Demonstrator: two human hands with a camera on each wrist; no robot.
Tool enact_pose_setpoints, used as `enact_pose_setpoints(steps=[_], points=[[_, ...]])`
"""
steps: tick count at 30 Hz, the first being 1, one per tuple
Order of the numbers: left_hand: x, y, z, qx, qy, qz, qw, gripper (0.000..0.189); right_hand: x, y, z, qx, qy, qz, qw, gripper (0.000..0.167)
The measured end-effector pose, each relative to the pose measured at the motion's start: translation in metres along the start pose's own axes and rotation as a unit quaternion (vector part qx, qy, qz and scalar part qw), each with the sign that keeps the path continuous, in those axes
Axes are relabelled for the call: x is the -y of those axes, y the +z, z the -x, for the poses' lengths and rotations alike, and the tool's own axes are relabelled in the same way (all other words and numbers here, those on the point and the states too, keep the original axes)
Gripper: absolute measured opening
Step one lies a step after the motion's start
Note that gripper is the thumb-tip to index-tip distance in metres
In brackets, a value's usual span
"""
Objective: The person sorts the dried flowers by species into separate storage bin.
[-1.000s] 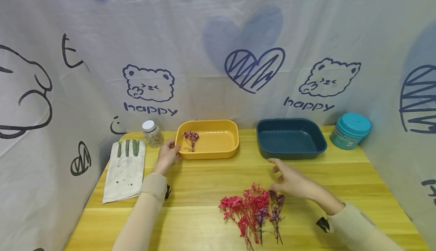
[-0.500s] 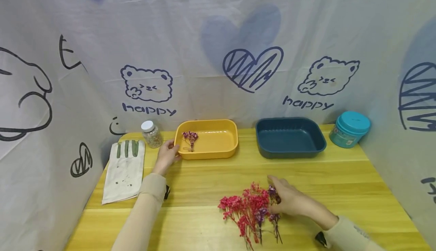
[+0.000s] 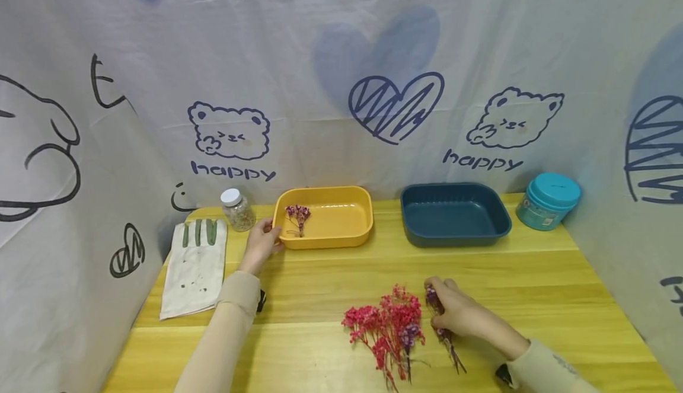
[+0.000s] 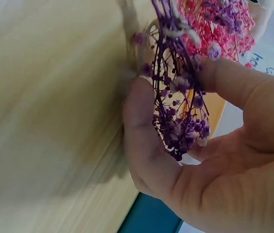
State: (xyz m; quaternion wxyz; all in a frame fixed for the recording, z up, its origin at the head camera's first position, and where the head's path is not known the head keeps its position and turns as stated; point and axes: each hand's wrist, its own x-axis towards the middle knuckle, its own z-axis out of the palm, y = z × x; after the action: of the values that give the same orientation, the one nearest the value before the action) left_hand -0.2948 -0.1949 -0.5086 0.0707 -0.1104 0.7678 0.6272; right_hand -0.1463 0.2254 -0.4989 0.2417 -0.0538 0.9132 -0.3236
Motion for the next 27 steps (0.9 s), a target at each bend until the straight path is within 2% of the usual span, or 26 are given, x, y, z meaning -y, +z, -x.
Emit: enact_pose_setpoints(steps=[17,27], points=[[0.003,0.001,-0.003,-0.004,0.003,0.003,1.0,0.05,0.004,-0.026,0.001,-0.029,-0.042,-0.003,0.9987,0.072],[0.001,0.0,-0.001,-0.001,0.001,0.006,1.0,0.052,0.014,-0.044,0.002,-0.067,-0.122,0.003,0.9902,0.067]])
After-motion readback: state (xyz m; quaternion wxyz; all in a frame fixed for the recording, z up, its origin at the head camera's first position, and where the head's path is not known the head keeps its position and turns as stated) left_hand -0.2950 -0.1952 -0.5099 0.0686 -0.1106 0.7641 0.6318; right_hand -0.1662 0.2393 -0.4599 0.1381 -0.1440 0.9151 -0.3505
